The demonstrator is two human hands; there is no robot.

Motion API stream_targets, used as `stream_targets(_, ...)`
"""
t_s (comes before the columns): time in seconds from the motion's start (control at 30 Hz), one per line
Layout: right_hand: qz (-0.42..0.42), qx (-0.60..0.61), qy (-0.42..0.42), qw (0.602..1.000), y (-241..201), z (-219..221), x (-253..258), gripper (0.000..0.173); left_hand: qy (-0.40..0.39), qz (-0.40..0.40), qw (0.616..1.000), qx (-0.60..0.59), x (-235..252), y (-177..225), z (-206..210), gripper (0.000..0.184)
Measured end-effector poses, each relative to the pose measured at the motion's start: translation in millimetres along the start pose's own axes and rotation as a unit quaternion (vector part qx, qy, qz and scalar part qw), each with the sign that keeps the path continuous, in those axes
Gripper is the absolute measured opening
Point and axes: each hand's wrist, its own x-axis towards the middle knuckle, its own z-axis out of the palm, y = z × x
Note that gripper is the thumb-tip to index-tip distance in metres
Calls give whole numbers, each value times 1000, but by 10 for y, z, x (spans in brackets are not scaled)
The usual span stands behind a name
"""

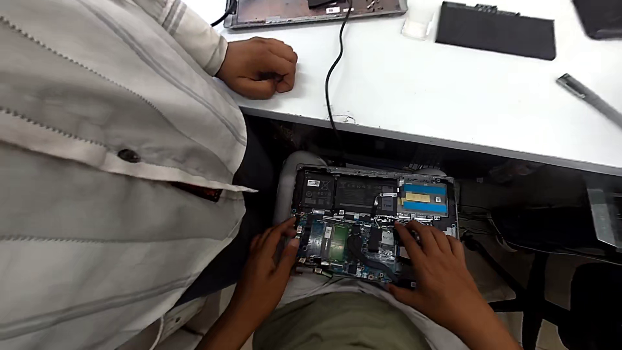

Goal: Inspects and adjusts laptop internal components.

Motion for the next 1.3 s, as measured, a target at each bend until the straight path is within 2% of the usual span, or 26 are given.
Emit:
stream_targets(0.13, -11, 23, 0, 1000, 30, -32, 40, 112, -10, -24, 995, -97, -33, -43, -60, 46)
stream_targets(0.33, -31, 48, 48, 997, -24, -47, 90, 117, -9, -44, 970, -239, -76, -98, -119, 41)
stream_targets(0.63, -43, 41, 39, 997, -59, 8, 109, 108, 29, -18, 975, -222, -146, -288, -137, 38)
stream_targets(0.7, -42, 41, 39, 998, -60, 23, 108, 108, 39, -46, 980, -191, -178, -374, -163, 35)
stream_targets(0.8, -43, 40, 37, 998, -60, 25, 115, 108, -48, -125, 977, -168, -223, -462, -249, 27)
stream_targets(0.9, -39, 37, 24, 998, -56, 38, 117, 111, -134, -166, 956, -203, -227, -467, -276, 28)
stream_targets(1.1, -39, 29, 19, 999, -81, 40, 126, 110, -133, -222, 940, -224, -144, -402, -225, 24)
stream_targets(1.3, -41, 28, 19, 999, -69, 27, 134, 111, -183, -262, 928, -192, 0, -310, -252, 22)
